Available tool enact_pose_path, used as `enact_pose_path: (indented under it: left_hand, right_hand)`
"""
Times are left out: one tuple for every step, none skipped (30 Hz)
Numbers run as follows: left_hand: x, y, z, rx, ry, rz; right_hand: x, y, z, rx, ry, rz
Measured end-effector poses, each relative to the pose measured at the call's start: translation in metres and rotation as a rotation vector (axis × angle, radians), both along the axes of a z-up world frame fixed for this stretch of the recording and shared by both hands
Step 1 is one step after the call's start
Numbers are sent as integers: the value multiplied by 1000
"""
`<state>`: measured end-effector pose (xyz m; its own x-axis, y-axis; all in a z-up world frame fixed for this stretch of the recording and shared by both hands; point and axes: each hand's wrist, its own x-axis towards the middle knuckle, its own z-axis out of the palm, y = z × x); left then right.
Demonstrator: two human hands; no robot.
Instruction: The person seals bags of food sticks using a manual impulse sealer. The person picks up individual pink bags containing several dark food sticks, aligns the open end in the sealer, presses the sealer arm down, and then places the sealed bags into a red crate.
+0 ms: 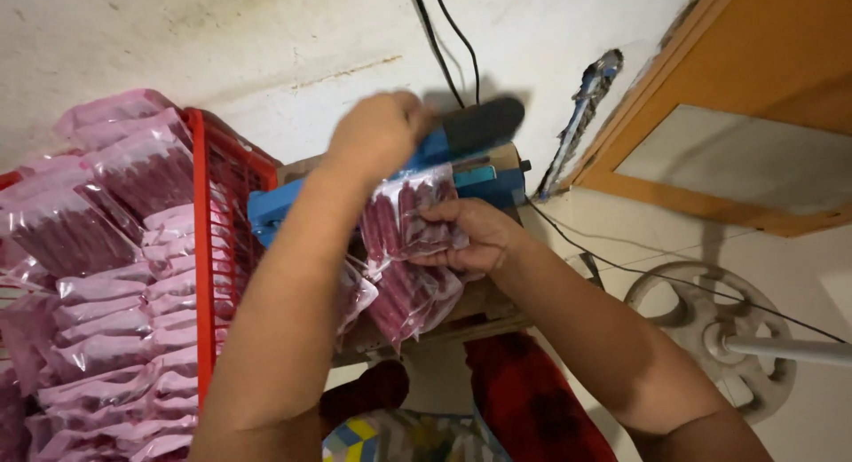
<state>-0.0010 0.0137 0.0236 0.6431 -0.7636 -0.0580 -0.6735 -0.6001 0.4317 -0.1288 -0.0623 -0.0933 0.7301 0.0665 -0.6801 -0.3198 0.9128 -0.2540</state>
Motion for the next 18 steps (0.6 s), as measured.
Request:
enact_pose_path:
  left_hand:
    - [6,1,0,4,2,1]
    - [12,1,1,-59,-37,-4]
    - [18,1,1,-121,-76,-10]
    - [20,1,-1,-121,-76,-9]
    - [22,1,-4,-129,-92,-11]
    - [24,2,-8,-135,-107,-13]
    - [22,0,-13,-133,-106,-13]
    - [19,-2,-19,-91,-111,-23]
    - [18,-4,-25,-48,-116,-34]
    - [17,-7,-31,-46,-110,-35]
    - [17,-10,-37,3,-89,-24]
    - [15,-11,-45,57,-61,-13]
    - [13,-12,-47,64,-50,-13]
    - [14,-12,-46,62,-79,-12]
    - [14,-12,-44,61,-107,-10]
    - [14,-12,-44,58,-110,-7]
    - [13,-12,-44,53,-121,1]
    - [12,-11,-44,49,-132,5]
  right_hand:
    - [1,0,-4,4,2,1]
    - [2,-1,-7,7,-8,7]
    - [3,-2,-10,11,-17,12]
    - [3,-3,-11,11,-17,13]
    - [3,-4,-12,16,-15,12]
    - [2,-5,-14,23,-13,10]
    - [1,-4,-6,25,-12,11]
    - [0,-3,1,19,4,15]
    - [-1,-3,9,12,19,20]
    - [-1,-3,7,15,25,20]
    - [0,-3,6,9,29,12]
    - [-2,-1,3,8,39,6]
    - [-4,0,2,15,50,6]
    - [-2,-1,2,6,48,13]
    - [-1,-1,3,-3,46,20]
    - [0,-1,3,-6,42,22]
    - [0,0,4,-4,41,21]
    - [-1,1,5,-1,39,15]
